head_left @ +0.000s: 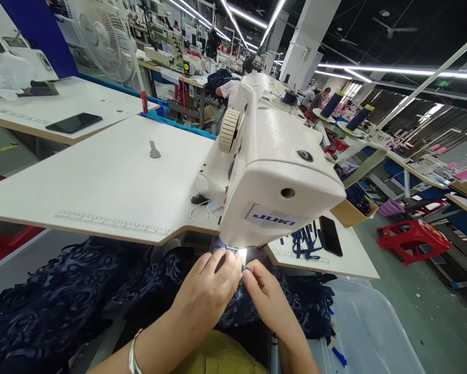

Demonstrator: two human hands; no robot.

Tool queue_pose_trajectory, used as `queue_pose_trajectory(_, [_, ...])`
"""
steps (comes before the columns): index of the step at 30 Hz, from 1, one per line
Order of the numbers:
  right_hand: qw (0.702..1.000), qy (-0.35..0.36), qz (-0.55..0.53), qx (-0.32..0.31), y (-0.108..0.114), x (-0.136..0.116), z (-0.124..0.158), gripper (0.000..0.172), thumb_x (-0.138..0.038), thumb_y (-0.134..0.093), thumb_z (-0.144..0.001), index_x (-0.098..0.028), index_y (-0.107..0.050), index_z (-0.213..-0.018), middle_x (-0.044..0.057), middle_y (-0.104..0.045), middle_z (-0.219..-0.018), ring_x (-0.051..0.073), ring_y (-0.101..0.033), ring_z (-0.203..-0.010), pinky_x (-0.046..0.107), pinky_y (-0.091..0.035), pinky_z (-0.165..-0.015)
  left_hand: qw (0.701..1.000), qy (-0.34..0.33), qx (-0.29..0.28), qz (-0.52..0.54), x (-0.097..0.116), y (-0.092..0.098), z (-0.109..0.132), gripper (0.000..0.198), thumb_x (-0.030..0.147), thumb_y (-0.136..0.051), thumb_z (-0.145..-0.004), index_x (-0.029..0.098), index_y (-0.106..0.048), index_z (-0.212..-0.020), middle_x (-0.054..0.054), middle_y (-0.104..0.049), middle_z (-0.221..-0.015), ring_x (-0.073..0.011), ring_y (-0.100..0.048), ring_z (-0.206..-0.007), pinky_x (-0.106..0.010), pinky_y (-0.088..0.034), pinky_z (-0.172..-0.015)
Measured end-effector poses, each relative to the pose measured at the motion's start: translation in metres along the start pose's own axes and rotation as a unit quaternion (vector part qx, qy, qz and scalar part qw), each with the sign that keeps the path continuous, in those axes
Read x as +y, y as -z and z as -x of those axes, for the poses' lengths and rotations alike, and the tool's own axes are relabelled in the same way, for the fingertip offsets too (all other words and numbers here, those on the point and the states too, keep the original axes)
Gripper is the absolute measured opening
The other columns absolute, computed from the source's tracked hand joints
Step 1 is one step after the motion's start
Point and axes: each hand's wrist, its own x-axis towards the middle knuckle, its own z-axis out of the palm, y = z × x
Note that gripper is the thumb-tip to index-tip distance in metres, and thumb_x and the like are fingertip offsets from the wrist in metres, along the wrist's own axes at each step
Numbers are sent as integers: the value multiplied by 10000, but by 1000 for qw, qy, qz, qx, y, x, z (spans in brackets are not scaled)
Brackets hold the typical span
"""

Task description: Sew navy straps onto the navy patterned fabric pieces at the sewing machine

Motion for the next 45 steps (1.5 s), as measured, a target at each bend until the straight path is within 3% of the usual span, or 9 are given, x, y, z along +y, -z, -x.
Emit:
queue_pose_trajectory(10, [991,-10,-134,22,2,21,-8,200,-388,-541,-900,-192,-577,-900,-13,-527,-792,129,-465,-726,239,-385,-675,999,-20,-24,-22,5,-5,1,415,106,-445,-890,144,-532,-1294,-93,-630,-1157,-247,-564,-1082,-375,-402,-933])
queue_pose_trajectory(14, [993,29,-111,15,10,10,4,184,-375,-546,-905,-201,-592,-869,-22,-527,-744,124,-472,-678,237,-392,-633,996,10,-18,87,1,9,-3,327,136,-419,-907,197,-592,-1178,-103,-624,-1110,-227,-589,-995,-368,-446,-875])
queue_pose_trajectory(18, [984,178,15,-3,16,-14,18,115,-271,-508,-936,-225,-593,-873,5,-603,-833,148,-547,-769,259,-442,-704,906,54,-161,387,-6,36,-3,226,258,-402,-950,210,-609,-871,-39,-644,-971,-137,-575,-801,-240,-471,-718])
queue_pose_trajectory(22, [915,298,258,84,3,-21,3,175,-177,-457,-954,-239,-618,-984,44,-670,-911,182,-548,-799,303,-443,-740,810,159,-289,485,-16,40,2,327,357,-343,-974,201,-582,-814,37,-618,-723,-100,-518,-612,-193,-397,-534])
queue_pose_trajectory(25, [878,290,358,133,-10,-15,-19,190,-228,-462,-964,-236,-649,-938,55,-680,-855,192,-542,-726,305,-422,-669,888,207,-221,346,-25,29,6,333,373,-362,-967,202,-580,-782,25,-618,-700,-125,-562,-613,-218,-388,-523])
queue_pose_trajectory(29, [882,214,375,188,-16,-9,-31,230,-279,-466,-964,-222,-674,-884,64,-628,-772,191,-538,-694,286,-398,-602,985,143,-1,95,-29,18,9,214,291,-455,-943,162,-621,-983,-80,-674,-912,-206,-621,-842,-307,-452,-730])
queue_pose_trajectory(34, [928,173,281,175,-10,0,-21,233,-303,-442,-970,-228,-661,-948,51,-608,-825,177,-564,-754,277,-432,-666,986,-9,33,164,-19,7,15,384,120,-310,-973,202,-538,-1272,-41,-667,-1202,-157,-549,-1155,-334,-319,-996])
queue_pose_trajectory(39, [978,82,75,177,-9,8,-23,106,-292,-484,-925,-220,-557,-951,-6,-627,-804,147,-600,-750,262,-464,-722,987,42,18,152,-9,6,9,329,191,-436,-964,249,-555,-1265,-17,-687,-1182,-173,-593,-1114,-346,-327,-868])
queue_pose_trajectory(45, [979,39,52,193,-8,4,-35,81,-297,-496,-883,-219,-495,-905,-1,-609,-830,165,-592,-782,296,-448,-751,994,62,12,94,-1,9,1,321,207,-495,-945,248,-580,-1251,-13,-692,-1169,-191,-612,-1086,-369,-333,-853])
